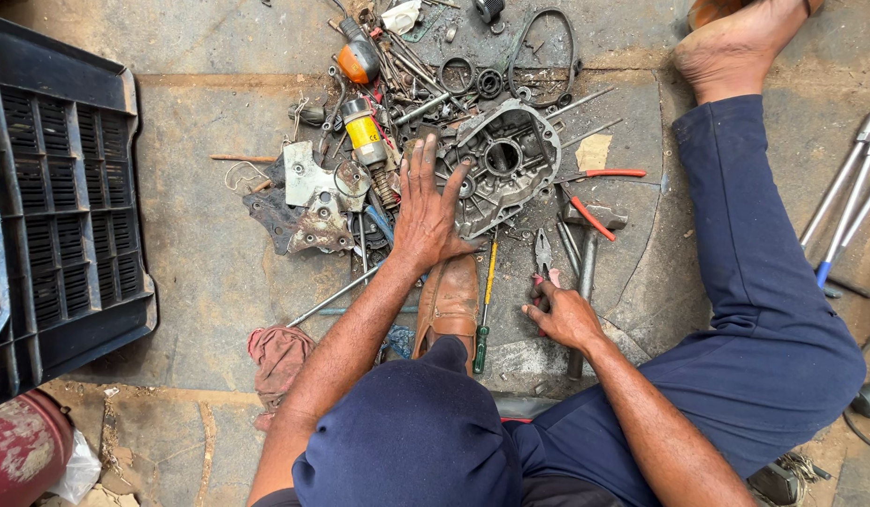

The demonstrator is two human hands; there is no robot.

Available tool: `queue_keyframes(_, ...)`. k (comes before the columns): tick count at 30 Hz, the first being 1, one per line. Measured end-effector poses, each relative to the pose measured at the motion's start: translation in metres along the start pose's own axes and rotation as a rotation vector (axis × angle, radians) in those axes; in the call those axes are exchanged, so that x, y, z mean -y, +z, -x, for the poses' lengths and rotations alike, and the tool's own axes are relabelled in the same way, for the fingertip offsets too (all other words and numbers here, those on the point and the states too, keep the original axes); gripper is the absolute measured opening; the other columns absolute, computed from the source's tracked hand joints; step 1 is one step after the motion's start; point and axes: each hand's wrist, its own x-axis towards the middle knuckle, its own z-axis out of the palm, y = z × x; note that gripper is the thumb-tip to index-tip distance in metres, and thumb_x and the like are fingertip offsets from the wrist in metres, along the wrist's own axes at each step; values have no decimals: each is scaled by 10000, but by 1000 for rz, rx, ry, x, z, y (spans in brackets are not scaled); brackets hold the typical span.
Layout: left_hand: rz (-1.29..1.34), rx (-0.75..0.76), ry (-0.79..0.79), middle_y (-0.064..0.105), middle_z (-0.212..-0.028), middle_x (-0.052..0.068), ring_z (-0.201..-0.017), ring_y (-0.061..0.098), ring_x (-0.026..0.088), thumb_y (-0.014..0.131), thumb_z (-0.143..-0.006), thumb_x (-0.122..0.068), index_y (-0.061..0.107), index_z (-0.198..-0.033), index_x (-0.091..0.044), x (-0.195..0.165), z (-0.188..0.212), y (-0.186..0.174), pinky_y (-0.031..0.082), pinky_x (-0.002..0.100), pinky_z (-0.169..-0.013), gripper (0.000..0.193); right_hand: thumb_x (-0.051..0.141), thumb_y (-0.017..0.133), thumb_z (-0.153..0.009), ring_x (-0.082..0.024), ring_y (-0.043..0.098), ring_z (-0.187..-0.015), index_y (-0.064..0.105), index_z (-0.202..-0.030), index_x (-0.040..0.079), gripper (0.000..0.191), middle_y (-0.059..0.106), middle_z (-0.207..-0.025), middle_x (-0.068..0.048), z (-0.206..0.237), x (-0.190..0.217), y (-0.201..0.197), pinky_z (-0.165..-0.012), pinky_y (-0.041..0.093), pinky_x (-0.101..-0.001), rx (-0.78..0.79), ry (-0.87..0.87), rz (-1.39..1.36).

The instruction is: The person disassembles components of a small engine case by hand using pliers and a screwdriver to remove internal parts and clips.

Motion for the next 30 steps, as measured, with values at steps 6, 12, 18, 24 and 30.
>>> queue_keyframes(6,107,-179,-171,103,-1632,318,-1539,116,515,910,-378,-827,84,-1617,-81,4,3,2,135,650,-1260,1665,418,712,-889,-239,775,-777,669,-1192,88,450,782,-812,-75,-1,1,0,-769,583,-432,-9,-16,-16)
queue_keyframes(12,182,-155,-222,161,-1665,306,-1566,162,470,920,-379,-811,26,-1628,-6,12,15,-3,190,603,-1277,1734,419,718,-881,-261,778,-790,667,-1197,81,465,789,-804,-91,1,3,-2,-779,583,-434,-10,-5,-20)
queue_keyframes(18,206,-125,-186,191,-1665,300,-1550,225,485,923,-344,-782,37,-1634,-13,25,15,-13,229,574,-1276,1743,442,723,-880,-284,770,-826,679,-1176,81,469,787,-828,-100,-1,1,1,-794,580,-447,-34,-10,1)
queue_keyframes(24,111,-72,-76,231,-1629,276,-1529,247,500,900,-346,-860,76,-1631,-9,40,1,-20,198,613,-1269,1748,450,713,-874,-286,778,-824,680,-1195,106,472,791,-826,-101,-1,2,3,-800,582,-454,-24,19,4)
queue_keyframes(30,45,-107,-29,218,-1602,304,-1463,275,525,897,-346,-866,126,-1602,-8,30,-1,-10,216,670,-1188,1705,434,730,-881,-316,758,-837,667,-1218,92,484,775,-863,-128,2,4,-4,-794,570,-464,-43,23,16)
